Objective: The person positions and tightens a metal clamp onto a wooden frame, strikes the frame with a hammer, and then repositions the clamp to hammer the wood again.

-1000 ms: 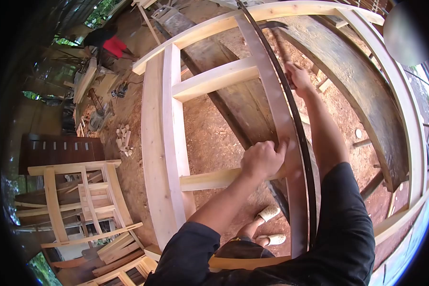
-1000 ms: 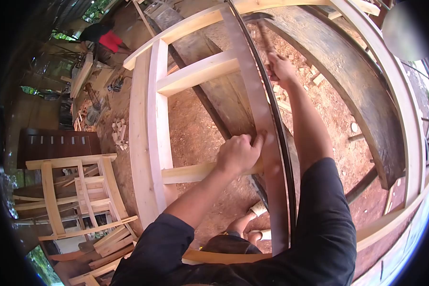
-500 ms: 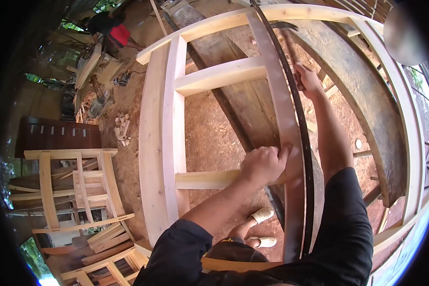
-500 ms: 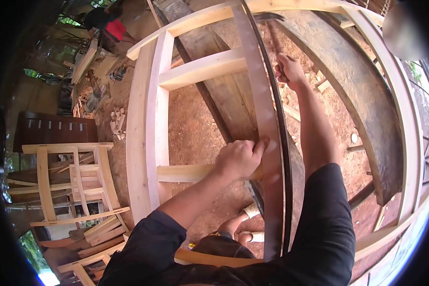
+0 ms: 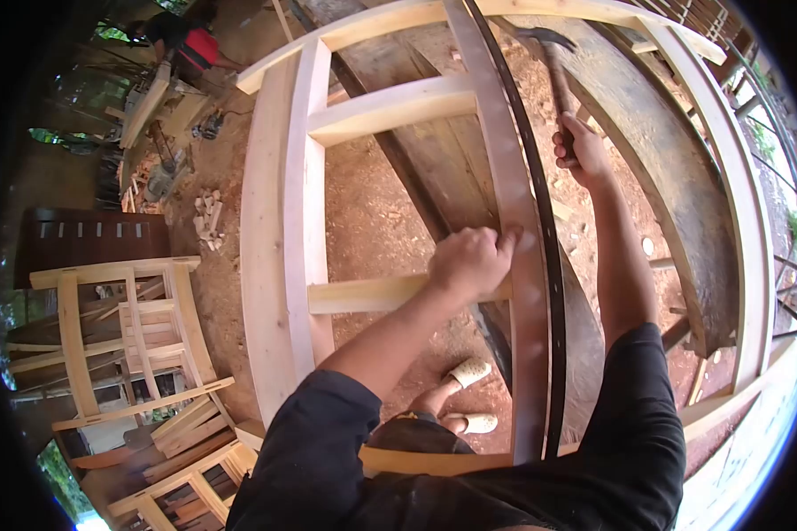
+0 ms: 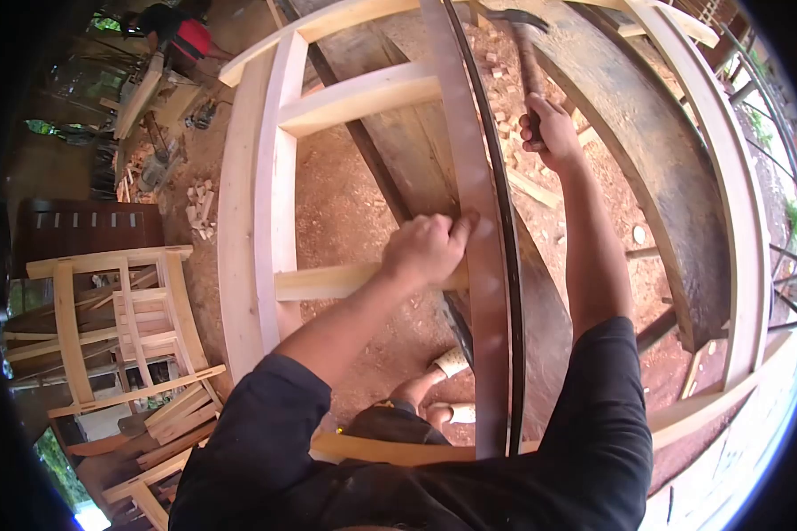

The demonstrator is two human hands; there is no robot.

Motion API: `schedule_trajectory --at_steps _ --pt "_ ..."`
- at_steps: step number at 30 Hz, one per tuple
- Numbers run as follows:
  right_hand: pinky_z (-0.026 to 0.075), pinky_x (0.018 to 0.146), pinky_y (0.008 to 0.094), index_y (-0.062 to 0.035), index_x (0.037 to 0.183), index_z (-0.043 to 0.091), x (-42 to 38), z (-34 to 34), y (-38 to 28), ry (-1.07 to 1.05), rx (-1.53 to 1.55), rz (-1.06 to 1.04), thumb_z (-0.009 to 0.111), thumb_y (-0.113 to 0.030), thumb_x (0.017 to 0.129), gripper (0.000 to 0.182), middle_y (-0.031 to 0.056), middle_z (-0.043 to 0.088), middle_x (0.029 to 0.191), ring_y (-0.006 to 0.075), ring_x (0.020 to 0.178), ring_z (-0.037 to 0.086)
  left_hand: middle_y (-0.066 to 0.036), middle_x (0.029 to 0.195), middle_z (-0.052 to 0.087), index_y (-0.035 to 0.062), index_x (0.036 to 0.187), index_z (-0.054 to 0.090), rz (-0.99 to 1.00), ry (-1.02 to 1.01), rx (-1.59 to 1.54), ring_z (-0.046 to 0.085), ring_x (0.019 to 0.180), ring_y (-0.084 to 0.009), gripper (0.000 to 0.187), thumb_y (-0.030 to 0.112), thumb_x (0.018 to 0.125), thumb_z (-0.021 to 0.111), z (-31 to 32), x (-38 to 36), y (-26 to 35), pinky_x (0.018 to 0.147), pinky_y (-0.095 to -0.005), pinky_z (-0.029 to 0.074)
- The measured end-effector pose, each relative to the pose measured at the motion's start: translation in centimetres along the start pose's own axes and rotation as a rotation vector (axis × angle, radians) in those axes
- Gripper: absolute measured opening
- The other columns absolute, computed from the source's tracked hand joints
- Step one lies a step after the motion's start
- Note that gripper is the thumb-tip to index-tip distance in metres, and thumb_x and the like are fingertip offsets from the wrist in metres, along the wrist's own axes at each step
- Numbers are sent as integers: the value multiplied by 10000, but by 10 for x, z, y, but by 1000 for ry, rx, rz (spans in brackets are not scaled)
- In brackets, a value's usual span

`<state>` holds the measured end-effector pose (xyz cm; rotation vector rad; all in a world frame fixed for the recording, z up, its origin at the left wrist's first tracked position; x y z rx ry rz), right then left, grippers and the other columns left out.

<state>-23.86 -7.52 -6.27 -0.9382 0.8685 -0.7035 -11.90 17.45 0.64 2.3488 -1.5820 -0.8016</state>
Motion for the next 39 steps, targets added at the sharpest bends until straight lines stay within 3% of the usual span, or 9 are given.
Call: schedule_trajectory --at_steps 5,8,11,14,19,22,25,30,39 --pt "417 447 294 -82 933 479 -64 -18 20 244 231 -81 506 -288 1011 221 54 531 690 145 539 514 -264 844 697 3 821 731 -2 10 -27 689 874 -432 706 576 994 357 1 0 -3 797 -515 547" --pt "409 403 304 -61 937 480 -123 7 22 -64 -107 112 492 -304 1013 256 52 531 681 148 476 500 -268 889 698 9 850 737 -6 38 -13 681 917 -433 713 585 992 343 -1 -1 -1 834 -512 539" --pt "418 390 299 -91 979 487 -146 4 21 -69 86 255 504 -326 1015 237 25 521 691 139 487 501 -265 919 699 20 864 741 -18 59 -10 678 936 -429 707 589 991 341 0 0 -3 852 -510 535" --pt "398 381 270 -96 1032 491 -178 42 7 -40 -62 246 496 -301 1018 205 13 507 688 113 482 475 -255 969 702 27 912 739 -12 46 7 674 971 -419 700 601 984 345 -2 0 -4 863 -507 534" --pt "396 397 278 -80 1008 489 -179 -7 -11 -89 34 296 484 -291 1018 212 26 509 698 119 504 483 -247 996 703 27 951 732 -11 44 -17 672 989 -412 689 603 977 354 -3 0 -3 867 -506 533" --pt "404 421 284 -92 948 469 -177 0 5 100 89 178 491 -284 1015 205 24 513 697 126 525 495 -244 994 705 26 934 730 -13 64 -23 674 984 -410 687 605 972 362 1 1 -6 857 -506 535" --pt "402 406 288 -101 952 482 -198 22 11 -76 -46 350 507 -311 1013 220 28 522 684 130 507 494 -238 992 708 25 937 723 -23 53 -24 679 973 -403 686 619 958 381 -2 5 -6 844 -501 540" --pt "408 388 275 -93 1005 505 -224 2 -1 -103 101 307 509 -294 1021 202 28 517 704 120 504 506 -227 980 712 28 967 712 -37 115 -84 690 939 -395 627 609 912 484 -10 -1 -9 827 -487 547" --pt "449 438 244 22 1119 469 -435 -44 -44 4 -366 -176 703 -274 882 446 53 566 680 127 503 566 -228 1041 703 43 994 721 -38 174 -74 676 1000 -385 565 555 918 495 -11 -1 -6 876 -480 534"
Point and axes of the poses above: each hand's wrist, its own x-axis towards the middle knuckle, its own z-axis out of the palm, y = z × x, the point moved 6 cm from there along x, towards the middle knuckle
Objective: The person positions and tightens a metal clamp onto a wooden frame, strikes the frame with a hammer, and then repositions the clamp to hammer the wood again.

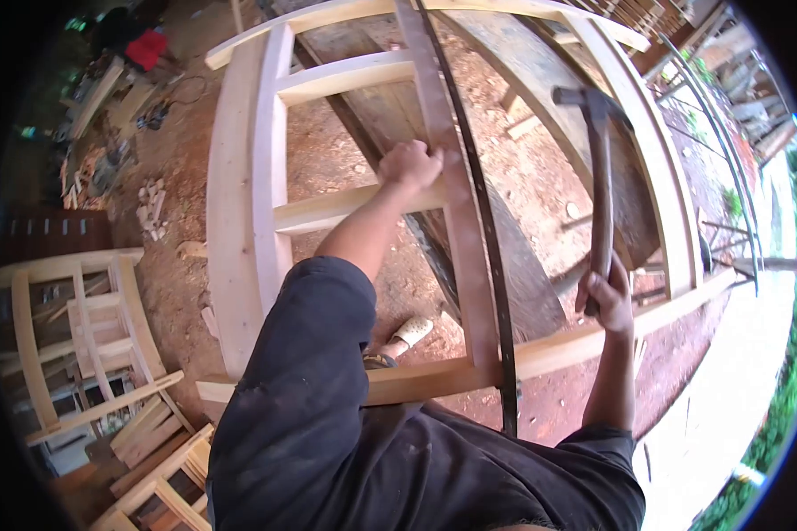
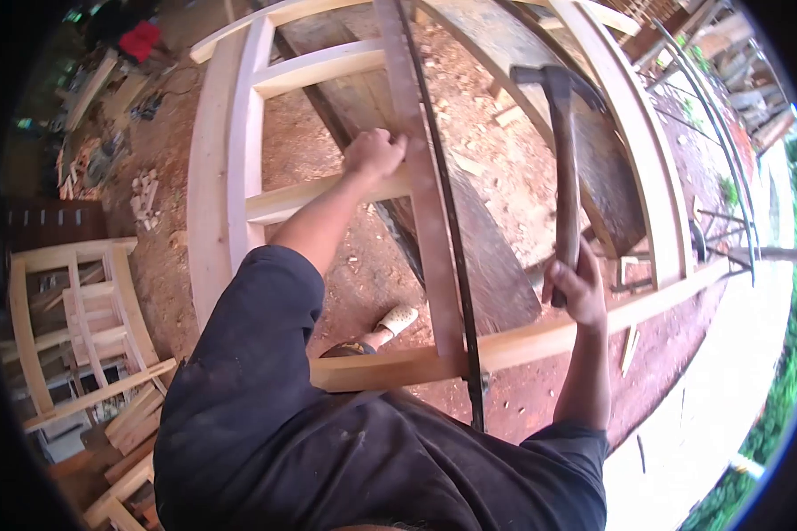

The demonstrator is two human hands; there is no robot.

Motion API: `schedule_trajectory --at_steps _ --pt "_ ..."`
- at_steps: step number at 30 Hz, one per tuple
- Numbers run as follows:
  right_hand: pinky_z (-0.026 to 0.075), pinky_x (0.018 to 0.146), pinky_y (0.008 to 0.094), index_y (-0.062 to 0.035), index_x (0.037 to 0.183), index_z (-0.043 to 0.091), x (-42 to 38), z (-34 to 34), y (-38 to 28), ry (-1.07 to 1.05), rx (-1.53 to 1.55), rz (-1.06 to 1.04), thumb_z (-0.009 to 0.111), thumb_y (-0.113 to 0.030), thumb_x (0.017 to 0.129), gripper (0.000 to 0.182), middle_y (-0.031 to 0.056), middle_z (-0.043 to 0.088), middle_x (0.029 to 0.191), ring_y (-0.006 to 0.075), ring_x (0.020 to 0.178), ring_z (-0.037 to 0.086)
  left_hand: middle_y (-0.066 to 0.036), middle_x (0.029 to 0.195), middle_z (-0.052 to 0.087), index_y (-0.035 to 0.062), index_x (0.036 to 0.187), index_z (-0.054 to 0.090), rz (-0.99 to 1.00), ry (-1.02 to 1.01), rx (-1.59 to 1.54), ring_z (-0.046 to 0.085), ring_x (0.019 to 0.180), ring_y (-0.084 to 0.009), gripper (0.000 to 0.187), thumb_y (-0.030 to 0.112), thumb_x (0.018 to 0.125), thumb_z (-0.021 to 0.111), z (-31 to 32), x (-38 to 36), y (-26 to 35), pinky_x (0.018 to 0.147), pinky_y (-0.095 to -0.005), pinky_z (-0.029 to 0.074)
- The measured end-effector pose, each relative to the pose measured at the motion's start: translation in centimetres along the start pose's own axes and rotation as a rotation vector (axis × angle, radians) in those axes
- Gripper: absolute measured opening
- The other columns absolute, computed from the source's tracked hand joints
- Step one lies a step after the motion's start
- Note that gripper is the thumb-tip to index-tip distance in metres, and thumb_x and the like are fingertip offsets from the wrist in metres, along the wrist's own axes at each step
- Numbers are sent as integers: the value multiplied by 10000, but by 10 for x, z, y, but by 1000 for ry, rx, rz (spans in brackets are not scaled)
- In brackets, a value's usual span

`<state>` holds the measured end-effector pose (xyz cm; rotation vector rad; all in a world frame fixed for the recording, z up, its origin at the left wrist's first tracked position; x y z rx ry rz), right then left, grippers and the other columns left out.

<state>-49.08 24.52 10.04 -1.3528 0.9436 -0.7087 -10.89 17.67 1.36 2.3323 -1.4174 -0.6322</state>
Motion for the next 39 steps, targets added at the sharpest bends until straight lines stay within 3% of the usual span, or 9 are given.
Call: schedule_trajectory --at_steps 2,4,8,15,18,22,30,36,39 --pt "444 451 230 12 1074 505 -63 -21 19 69 7 196 710 -185 849 363 35 562 681 114 501 553 -228 1045 703 45 1003 723 -2 42 20 675 1002 -389 581 573 911 500 -1 0 1 875 -481 536" --pt "440 444 234 -1 1026 547 -117 -17 -1 374 -222 255 717 -88 792 303 27 568 689 103 501 538 -226 1045 704 54 1035 720 -15 28 24 674 1011 -388 599 593 907 491 -3 -3 2 880 -484 538" --pt "435 416 255 -1 1042 587 -204 6 36 478 -159 426 721 -24 739 331 25 579 683 97 486 526 -228 1068 698 62 1070 711 -27 45 19 669 1028 -386 598 589 913 476 -1 -2 -2 886 -485 535" --pt "501 474 262 39 1178 540 -271 56 18 672 114 257 712 -59 781 444 49 593 730 142 525 602 -221 1119 687 89 1087 726 -1 10 9 650 1082 -388 546 523 921 439 -6 -11 6 945 -480 508" --pt "499 470 276 56 1268 476 -253 59 21 583 321 215 707 -145 839 527 57 592 783 148 526 598 -227 1152 680 45 1112 716 -26 27 113 639 1112 -405 615 545 940 401 -2 -8 9 933 -503 515" --pt "478 435 276 36 1199 526 -197 36 15 690 151 265 669 -194 889 412 33 556 710 140 485 568 -242 1195 658 44 1156 696 -28 -1 104 619 1145 -409 646 571 929 399 5 2 6 968 -488 497" --pt "481 480 343 32 752 628 -32 -41 102 961 -175 452 707 -219 786 266 105 635 657 208 544 630 -211 1231 650 59 1181 687 -45 -62 57 604 1173 -381 675 609 874 443 6 8 5 989 -474 468" --pt "509 579 367 50 814 662 -16 -39 134 1122 -245 618 710 -234 774 290 120 650 677 226 623 671 -213 1220 656 57 1157 696 -53 -49 41 613 1157 -386 697 636 856 453 10 12 0 969 -480 481" --pt "519 704 396 79 910 678 -12 -58 162 1065 -209 633 706 -323 818 414 174 678 839 278 806 686 -214 1224 654 46 1161 692 -43 -50 44 610 1164 -388 706 635 859 448 13 14 -2 978 -480 477"
Point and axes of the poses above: each hand's wrist, its own x-axis towards the middle knuckle, its own z-axis out of the palm, y = z × x, the point moved 6 cm from there along x, towards the middle knuckle
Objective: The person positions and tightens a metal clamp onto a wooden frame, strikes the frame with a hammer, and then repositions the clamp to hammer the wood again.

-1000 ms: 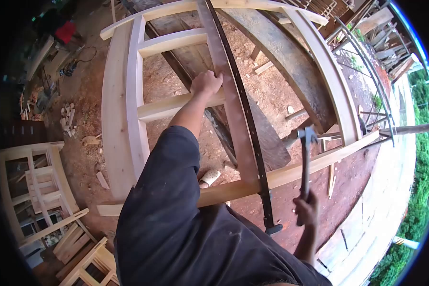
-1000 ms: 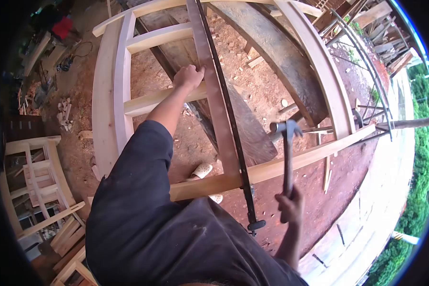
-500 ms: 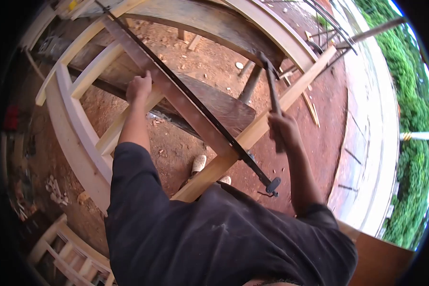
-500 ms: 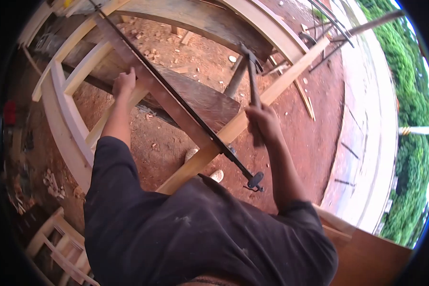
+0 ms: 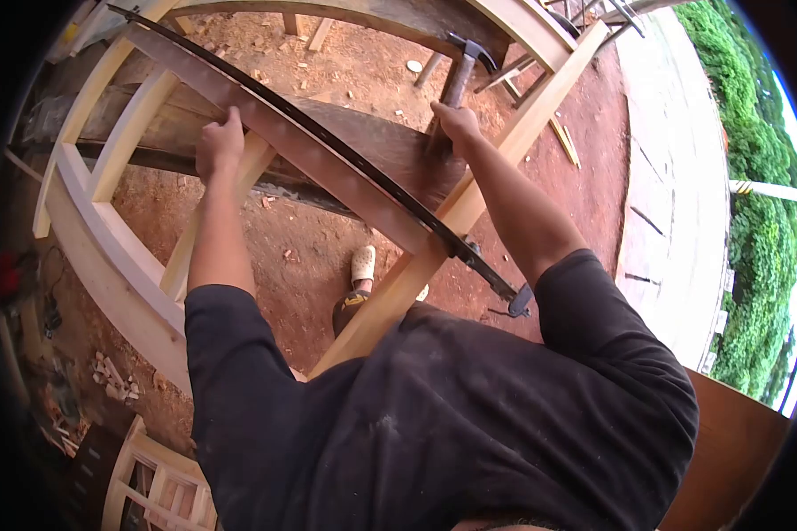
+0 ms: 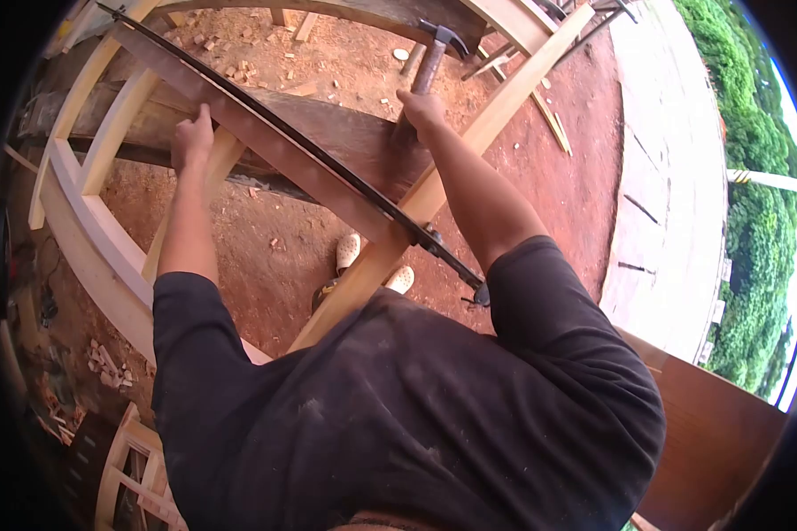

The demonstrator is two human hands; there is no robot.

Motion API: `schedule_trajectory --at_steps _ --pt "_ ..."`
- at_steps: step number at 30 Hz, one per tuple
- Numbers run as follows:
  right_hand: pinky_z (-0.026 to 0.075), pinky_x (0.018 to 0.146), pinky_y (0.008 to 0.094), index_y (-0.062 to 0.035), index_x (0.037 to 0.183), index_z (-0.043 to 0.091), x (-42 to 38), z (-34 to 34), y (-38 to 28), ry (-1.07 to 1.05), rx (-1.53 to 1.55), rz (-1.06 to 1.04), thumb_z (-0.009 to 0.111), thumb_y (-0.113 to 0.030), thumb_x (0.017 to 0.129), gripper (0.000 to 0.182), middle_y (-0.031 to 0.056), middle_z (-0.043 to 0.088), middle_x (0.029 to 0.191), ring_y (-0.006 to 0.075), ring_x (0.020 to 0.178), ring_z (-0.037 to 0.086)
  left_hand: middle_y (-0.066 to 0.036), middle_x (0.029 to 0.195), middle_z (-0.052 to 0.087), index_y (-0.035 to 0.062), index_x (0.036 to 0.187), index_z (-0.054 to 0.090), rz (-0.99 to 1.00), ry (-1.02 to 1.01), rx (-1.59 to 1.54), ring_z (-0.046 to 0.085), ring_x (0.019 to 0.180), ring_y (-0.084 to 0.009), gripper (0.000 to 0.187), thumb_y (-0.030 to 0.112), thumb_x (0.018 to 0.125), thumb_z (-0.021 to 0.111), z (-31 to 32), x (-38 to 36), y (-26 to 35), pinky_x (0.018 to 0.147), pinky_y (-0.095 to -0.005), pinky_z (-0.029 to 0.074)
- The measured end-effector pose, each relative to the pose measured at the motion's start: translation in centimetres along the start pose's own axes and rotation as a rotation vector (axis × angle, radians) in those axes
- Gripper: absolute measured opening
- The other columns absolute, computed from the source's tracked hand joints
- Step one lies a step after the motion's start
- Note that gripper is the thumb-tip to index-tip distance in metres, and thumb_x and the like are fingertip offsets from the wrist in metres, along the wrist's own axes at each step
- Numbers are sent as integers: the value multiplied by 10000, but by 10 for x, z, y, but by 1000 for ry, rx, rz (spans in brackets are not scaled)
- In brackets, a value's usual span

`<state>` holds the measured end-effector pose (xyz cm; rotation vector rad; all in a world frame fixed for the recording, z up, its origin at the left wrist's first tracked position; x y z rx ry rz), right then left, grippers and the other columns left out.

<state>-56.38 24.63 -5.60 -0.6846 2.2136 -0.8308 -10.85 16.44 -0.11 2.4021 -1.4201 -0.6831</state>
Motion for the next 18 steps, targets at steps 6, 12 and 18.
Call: schedule_trajectory --at_steps 6,12,18 --pt "534 781 284 58 1303 568 -75 -92 -34 -149 151 -486 615 -183 933 445 186 718 977 197 906 693 -237 1224 647 14 1151 688 49 45 -33 597 1181 -393 755 670 843 478 0 4 -3 998 -473 459" --pt "524 691 286 5 1157 665 -157 -210 122 -121 147 -228 531 -245 1005 322 93 713 873 148 771 676 -117 794 650 -33 901 681 125 316 -809 565 695 -191 488 447 823 714 -1 -2 -43 636 -369 458" --pt "496 828 346 -5 1192 621 -238 -205 277 -249 491 161 433 -416 1044 476 105 687 1072 185 952 636 25 651 491 97 695 564 610 -315 -1052 465 621 -75 236 169 904 648 27 -246 6 581 -258 371"
Point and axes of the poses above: each hand's wrist, its own x-axis towards the middle knuckle, its own z-axis out of the palm, y = z × x, the point moved 6 cm from there along x, towards the middle knuckle
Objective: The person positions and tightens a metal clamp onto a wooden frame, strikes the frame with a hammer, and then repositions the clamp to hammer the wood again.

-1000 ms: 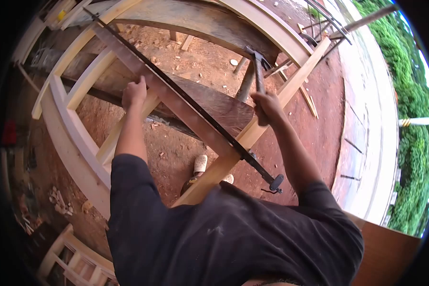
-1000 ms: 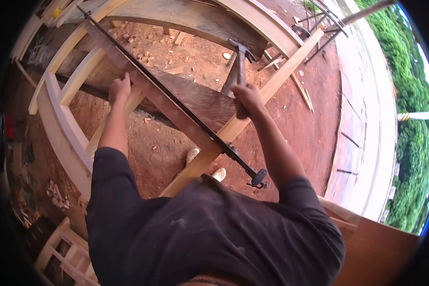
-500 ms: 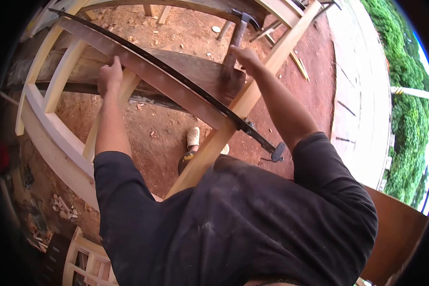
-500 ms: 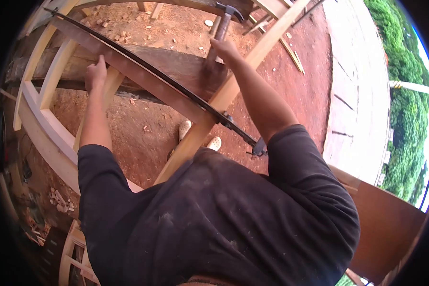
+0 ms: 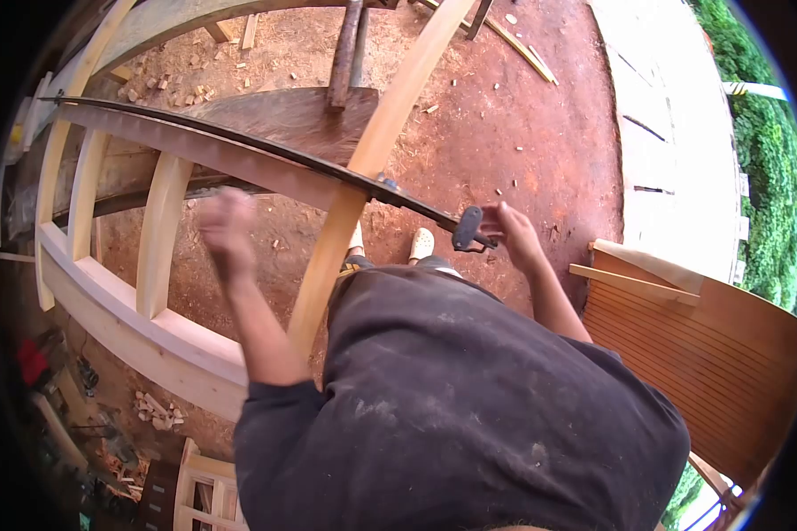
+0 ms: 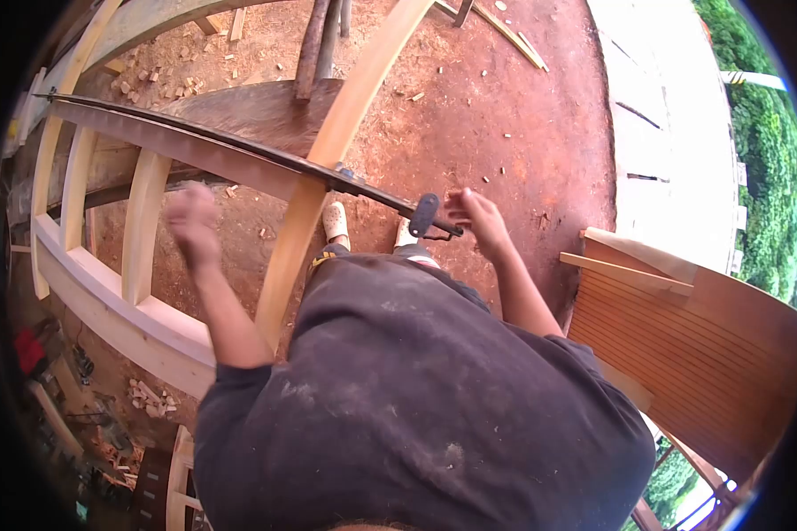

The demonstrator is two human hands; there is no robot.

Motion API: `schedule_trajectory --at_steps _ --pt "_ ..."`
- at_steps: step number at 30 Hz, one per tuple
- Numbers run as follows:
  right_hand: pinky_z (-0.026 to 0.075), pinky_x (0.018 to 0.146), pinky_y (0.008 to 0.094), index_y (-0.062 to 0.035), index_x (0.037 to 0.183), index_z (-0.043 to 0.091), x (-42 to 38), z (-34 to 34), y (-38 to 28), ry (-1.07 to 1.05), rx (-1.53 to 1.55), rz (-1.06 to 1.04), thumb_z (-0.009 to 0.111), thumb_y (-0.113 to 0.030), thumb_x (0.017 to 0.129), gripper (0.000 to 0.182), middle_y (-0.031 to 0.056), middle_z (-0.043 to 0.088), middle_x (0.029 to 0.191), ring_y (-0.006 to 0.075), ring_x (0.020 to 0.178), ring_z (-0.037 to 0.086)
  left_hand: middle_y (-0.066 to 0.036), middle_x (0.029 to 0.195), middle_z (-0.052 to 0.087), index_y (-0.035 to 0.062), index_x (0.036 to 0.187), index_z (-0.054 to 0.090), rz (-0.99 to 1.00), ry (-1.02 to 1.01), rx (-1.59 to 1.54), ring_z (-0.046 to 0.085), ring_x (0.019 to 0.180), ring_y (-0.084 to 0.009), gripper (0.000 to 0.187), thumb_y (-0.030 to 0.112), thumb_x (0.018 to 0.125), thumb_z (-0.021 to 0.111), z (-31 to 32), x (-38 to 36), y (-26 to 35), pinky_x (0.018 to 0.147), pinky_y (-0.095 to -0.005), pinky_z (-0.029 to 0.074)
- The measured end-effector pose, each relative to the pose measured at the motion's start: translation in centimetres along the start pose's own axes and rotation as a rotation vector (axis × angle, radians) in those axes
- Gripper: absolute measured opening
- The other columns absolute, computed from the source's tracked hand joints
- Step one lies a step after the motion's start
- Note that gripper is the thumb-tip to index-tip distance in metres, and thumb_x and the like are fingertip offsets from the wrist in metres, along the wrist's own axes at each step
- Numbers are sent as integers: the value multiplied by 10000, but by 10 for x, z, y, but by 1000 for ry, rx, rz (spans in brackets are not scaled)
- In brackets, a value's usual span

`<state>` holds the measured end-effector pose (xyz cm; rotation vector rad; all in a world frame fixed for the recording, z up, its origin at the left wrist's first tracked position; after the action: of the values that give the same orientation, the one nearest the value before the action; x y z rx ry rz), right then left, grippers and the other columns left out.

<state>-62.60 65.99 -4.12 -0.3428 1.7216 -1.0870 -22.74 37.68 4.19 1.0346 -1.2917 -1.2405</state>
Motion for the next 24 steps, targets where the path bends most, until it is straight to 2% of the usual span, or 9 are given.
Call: schedule_trajectory --at_steps 2,4,7,9,10,14,19,21,24 --pt "482 853 332 -10 1173 638 -11 1 17 -94 63 -13 429 -416 1046 475 88 687 1064 175 947 630 9 617 522 66 660 584 -250 -513 -46 479 591 -75 214 92 867 636 86 -67 16 549 -260 383" --pt "473 842 309 7 1090 671 -17 3 7 -160 -25 -38 467 -348 1036 413 67 694 998 152 925 619 -5 590 544 3 701 604 -284 -738 205 513 601 -86 160 85 822 669 148 -121 -5 541 -281 412" --pt "474 817 299 23 1057 675 -11 3 -9 -290 -316 -126 537 -259 1002 319 65 695 937 134 894 612 -94 672 634 32 827 692 -483 -779 521 629 631 -207 214 233 773 743 207 -181 -90 618 -365 502" --pt "487 795 303 35 1049 672 -3 0 -10 -359 -347 -168 602 -205 958 266 70 696 920 130 871 617 -142 738 665 81 932 731 -178 -759 452 662 688 -271 289 299 747 766 228 -195 -99 669 -377 521" --pt "492 792 308 36 1044 672 -3 -1 -13 -367 -403 -188 611 -208 953 268 71 696 918 133 862 620 -165 808 688 115 1048 726 -195 -836 526 688 775 -304 329 318 789 740 236 -204 -106 721 -387 534" --pt "502 785 315 41 1036 670 -4 2 -15 -454 -406 -223 630 -208 940 270 77 698 918 142 857 632 -155 1092 695 100 1139 687 -131 -914 528 690 961 -317 253 179 903 646 255 -221 -120 811 -387 546" --pt "468 907 323 -9 1202 634 -5 6 -8 -557 1 -21 599 -299 986 363 71 668 1101 137 1034 589 -173 940 692 110 1120 678 82 -795 555 671 887 -375 232 231 944 586 258 -232 -108 737 -453 535" --pt "446 964 330 -33 1271 601 -7 5 4 -630 12 -67 571 -350 1004 416 51 642 1170 139 1114 556 -174 1029 689 60 1108 678 87 -699 543 681 904 -347 199 133 965 560 256 -237 -99 726 -406 531" --pt "449 997 361 -22 1293 585 -9 18 30 -725 -152 -247 616 -262 986 391 40 637 1192 152 1145 560 -189 938 685 67 1033 699 34 -675 487 677 874 -374 232 238 979 552 257 -237 -110 695 -440 517"
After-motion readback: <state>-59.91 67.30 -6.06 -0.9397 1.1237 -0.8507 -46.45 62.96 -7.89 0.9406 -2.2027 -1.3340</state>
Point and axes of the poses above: each hand's wrist, its own x-axis towards the middle knuckle, its own z-axis out of the palm, y = z × x, the point moved 6 cm from there along x, towards the middle knuckle
